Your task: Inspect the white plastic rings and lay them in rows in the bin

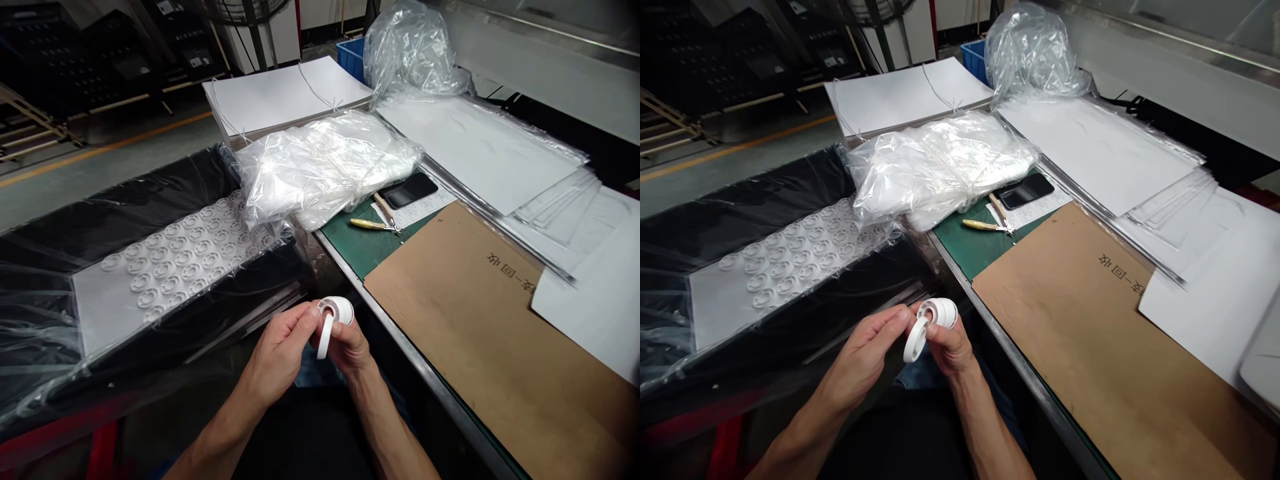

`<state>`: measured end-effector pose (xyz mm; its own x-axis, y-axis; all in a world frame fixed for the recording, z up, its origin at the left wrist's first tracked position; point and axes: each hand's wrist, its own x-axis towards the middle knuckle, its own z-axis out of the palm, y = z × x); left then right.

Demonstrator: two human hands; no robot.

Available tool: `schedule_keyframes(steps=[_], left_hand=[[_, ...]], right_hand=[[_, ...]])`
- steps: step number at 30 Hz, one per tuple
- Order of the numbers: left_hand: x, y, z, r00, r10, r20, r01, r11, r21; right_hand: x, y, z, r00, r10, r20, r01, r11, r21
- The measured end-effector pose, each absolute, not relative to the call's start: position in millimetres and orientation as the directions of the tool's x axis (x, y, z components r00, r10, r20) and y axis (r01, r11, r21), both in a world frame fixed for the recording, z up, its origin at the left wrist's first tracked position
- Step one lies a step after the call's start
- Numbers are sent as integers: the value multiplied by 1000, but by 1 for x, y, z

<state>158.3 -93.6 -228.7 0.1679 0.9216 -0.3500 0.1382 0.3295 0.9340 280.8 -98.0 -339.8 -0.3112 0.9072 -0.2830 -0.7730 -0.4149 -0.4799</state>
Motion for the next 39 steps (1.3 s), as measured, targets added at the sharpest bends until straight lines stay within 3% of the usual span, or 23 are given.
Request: schedule_keyframes(steps=[17,39], left_hand=[[159,-94,-227,200,909,-365,119,347,930],[159,-99,-226,231,908,-349,216,302,929]], right_hand=[[281,-98,-337,-306,908,-287,-774,-413,-480],[290,-95,-338,-260,941,-215,-752,-337,-567]])
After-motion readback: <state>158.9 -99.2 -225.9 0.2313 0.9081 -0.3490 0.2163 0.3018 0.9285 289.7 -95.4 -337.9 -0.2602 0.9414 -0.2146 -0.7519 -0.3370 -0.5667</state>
